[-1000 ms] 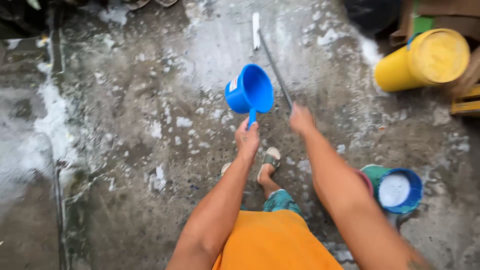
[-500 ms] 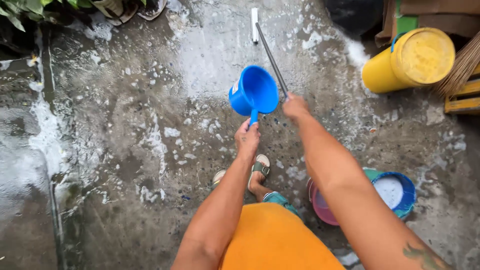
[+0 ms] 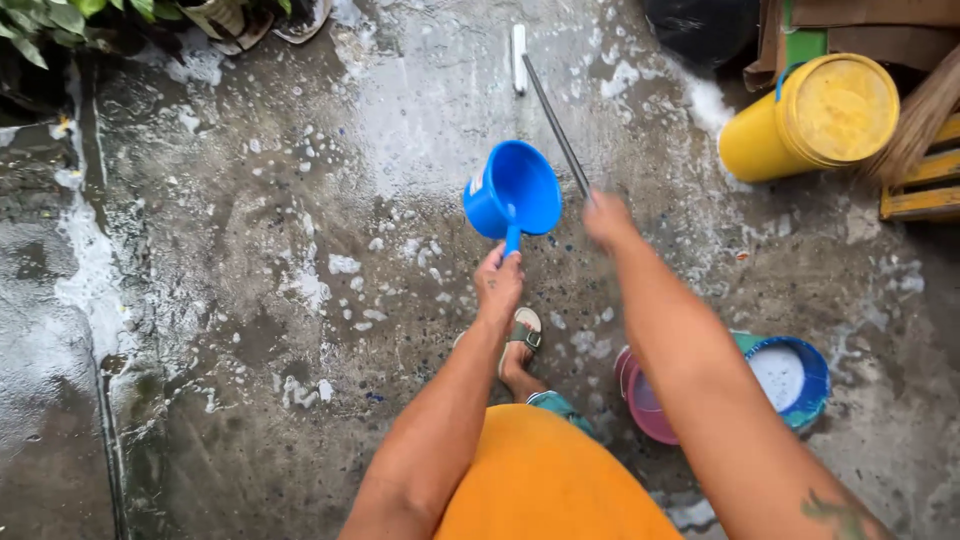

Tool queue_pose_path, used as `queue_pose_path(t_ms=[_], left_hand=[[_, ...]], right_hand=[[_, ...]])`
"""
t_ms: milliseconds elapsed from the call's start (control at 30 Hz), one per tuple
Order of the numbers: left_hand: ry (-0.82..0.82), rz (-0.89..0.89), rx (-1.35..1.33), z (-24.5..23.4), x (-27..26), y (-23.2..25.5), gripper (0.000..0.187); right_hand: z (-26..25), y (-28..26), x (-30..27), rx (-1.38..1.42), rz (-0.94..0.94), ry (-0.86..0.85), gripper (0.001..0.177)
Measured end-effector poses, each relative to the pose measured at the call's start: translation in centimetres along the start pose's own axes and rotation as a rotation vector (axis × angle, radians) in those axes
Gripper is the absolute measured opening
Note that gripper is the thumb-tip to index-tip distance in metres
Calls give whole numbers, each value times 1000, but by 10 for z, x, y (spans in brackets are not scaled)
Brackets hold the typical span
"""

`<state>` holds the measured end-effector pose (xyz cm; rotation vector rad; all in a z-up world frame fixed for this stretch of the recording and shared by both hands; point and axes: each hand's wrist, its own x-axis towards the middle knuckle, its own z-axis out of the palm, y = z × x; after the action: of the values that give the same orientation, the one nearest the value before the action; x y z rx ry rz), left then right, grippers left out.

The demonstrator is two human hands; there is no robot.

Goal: Mop the outdoor floor using soapy water and a squeegee mop.

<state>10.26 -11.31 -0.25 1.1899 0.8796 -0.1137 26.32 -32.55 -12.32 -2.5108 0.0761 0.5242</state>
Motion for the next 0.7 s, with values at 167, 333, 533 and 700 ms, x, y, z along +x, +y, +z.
queue_pose_path(t_ms=[167, 333, 533, 700], left_hand=[[-37, 38, -28, -8, 4, -1, 38], [-87, 63, 27, -19, 1, 12, 36], [-163, 122, 92, -36, -17, 5, 34], [-18, 303, 338, -37, -39, 25, 38]], right_hand=[[-65, -136, -21, 438, 346, -120, 27], [-51, -137, -81, 586, 441, -148, 34], [-53, -146, -168, -105, 193, 92, 28], [-58, -159, -220, -174, 34, 33, 26]])
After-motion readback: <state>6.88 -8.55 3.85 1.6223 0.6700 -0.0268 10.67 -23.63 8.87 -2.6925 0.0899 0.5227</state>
